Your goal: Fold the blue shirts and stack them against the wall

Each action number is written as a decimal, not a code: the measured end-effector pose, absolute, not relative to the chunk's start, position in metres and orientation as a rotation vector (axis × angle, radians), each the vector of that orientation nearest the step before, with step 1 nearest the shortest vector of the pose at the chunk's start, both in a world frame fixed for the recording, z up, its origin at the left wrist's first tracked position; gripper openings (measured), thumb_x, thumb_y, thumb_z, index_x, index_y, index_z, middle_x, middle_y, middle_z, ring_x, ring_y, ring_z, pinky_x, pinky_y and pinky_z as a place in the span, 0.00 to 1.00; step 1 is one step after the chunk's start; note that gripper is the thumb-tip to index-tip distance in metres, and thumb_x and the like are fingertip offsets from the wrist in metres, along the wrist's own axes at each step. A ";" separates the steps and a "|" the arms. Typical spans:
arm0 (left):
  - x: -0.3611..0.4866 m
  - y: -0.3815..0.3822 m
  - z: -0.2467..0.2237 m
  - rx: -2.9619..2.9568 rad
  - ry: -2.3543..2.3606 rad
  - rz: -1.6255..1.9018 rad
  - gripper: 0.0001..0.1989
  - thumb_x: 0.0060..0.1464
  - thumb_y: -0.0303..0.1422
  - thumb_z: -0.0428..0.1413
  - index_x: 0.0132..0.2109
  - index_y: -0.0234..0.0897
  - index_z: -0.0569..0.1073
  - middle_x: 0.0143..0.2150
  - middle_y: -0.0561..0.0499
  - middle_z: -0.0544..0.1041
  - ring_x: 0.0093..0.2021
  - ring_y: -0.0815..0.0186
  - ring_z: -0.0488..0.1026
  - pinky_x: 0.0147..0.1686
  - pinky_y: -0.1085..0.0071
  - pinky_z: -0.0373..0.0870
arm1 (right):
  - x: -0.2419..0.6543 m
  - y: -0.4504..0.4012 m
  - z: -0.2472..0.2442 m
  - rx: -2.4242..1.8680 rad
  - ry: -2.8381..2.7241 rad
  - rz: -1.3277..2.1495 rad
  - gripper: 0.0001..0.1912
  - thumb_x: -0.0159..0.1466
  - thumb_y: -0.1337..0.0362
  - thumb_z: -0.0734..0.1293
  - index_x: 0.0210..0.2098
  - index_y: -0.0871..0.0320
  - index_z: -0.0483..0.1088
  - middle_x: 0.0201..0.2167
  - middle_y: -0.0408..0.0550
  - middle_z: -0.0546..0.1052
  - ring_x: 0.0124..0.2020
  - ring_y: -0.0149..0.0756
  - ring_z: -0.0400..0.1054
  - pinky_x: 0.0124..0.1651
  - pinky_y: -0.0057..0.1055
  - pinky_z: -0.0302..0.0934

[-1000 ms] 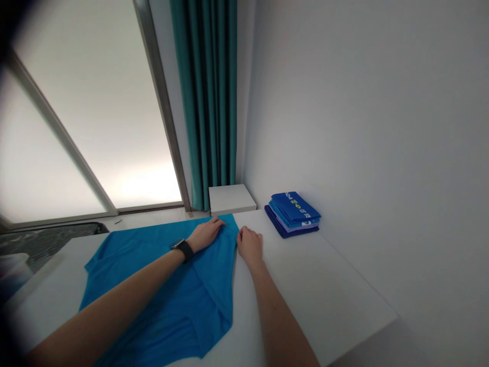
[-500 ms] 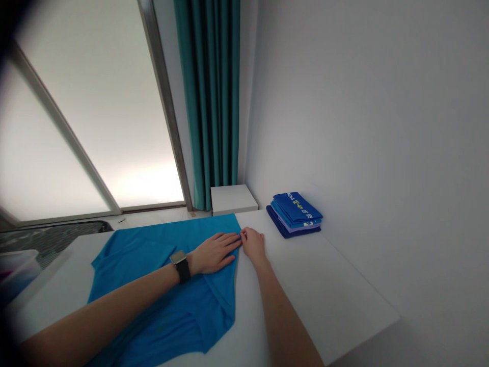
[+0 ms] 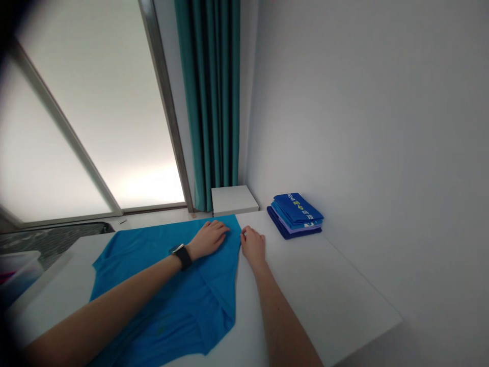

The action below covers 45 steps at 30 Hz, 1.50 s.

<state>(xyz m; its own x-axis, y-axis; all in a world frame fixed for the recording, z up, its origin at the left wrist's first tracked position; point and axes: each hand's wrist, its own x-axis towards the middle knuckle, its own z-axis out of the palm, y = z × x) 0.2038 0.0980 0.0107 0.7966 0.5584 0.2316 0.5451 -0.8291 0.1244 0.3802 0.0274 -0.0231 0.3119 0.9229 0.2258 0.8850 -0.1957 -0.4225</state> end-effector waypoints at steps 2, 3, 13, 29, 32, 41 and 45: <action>0.208 0.117 0.009 2.839 1.045 0.417 0.15 0.62 0.31 0.47 0.51 0.39 0.73 0.49 0.43 0.74 0.52 0.55 0.68 0.53 0.59 0.62 | 0.381 0.025 -0.020 -2.073 -1.571 0.084 0.08 0.67 0.65 0.59 0.41 0.55 0.68 0.36 0.45 0.76 0.38 0.35 0.69 0.41 0.30 0.52; 0.210 0.126 0.008 2.809 1.082 0.418 0.15 0.61 0.31 0.47 0.51 0.38 0.73 0.49 0.42 0.74 0.52 0.55 0.69 0.52 0.59 0.63 | 0.381 0.023 -0.018 -2.052 -1.561 0.057 0.09 0.67 0.66 0.58 0.41 0.56 0.68 0.37 0.47 0.76 0.39 0.36 0.68 0.43 0.30 0.53; 0.224 0.151 -0.002 2.656 1.046 0.443 0.13 0.61 0.35 0.48 0.40 0.38 0.77 0.41 0.46 0.78 0.43 0.59 0.74 0.45 0.66 0.67 | 0.336 -0.008 -0.015 -1.962 -1.939 -0.014 0.30 0.68 0.55 0.56 0.65 0.66 0.55 0.66 0.61 0.57 0.67 0.49 0.48 0.66 0.45 0.40; 0.222 0.142 -0.009 2.538 1.261 0.550 0.11 0.60 0.30 0.49 0.42 0.40 0.76 0.45 0.48 0.79 0.47 0.58 0.73 0.49 0.63 0.64 | 0.328 -0.010 -0.020 -2.141 -2.012 0.270 0.39 0.68 0.45 0.46 0.70 0.66 0.40 0.70 0.54 0.42 0.71 0.42 0.29 0.68 0.50 0.23; 0.223 0.135 -0.009 2.590 1.283 0.552 0.12 0.62 0.30 0.47 0.44 0.40 0.75 0.47 0.46 0.77 0.50 0.57 0.71 0.51 0.62 0.62 | 0.328 -0.010 -0.020 -2.155 -2.010 0.269 0.39 0.68 0.46 0.46 0.69 0.67 0.42 0.70 0.55 0.42 0.71 0.42 0.30 0.68 0.48 0.22; 0.222 0.137 -0.003 2.669 1.311 0.476 0.16 0.64 0.40 0.46 0.42 0.38 0.75 0.45 0.45 0.78 0.48 0.56 0.73 0.49 0.61 0.62 | 0.330 -0.012 -0.013 -2.138 -2.021 0.325 0.37 0.69 0.48 0.46 0.69 0.65 0.42 0.71 0.52 0.41 0.71 0.40 0.30 0.69 0.48 0.23; 0.221 0.135 -0.003 2.734 1.290 0.441 0.14 0.63 0.40 0.47 0.43 0.38 0.74 0.46 0.44 0.77 0.49 0.56 0.72 0.50 0.60 0.61 | 0.329 -0.013 -0.013 -2.100 -2.054 0.305 0.37 0.69 0.49 0.47 0.69 0.67 0.43 0.70 0.53 0.41 0.71 0.41 0.31 0.69 0.48 0.23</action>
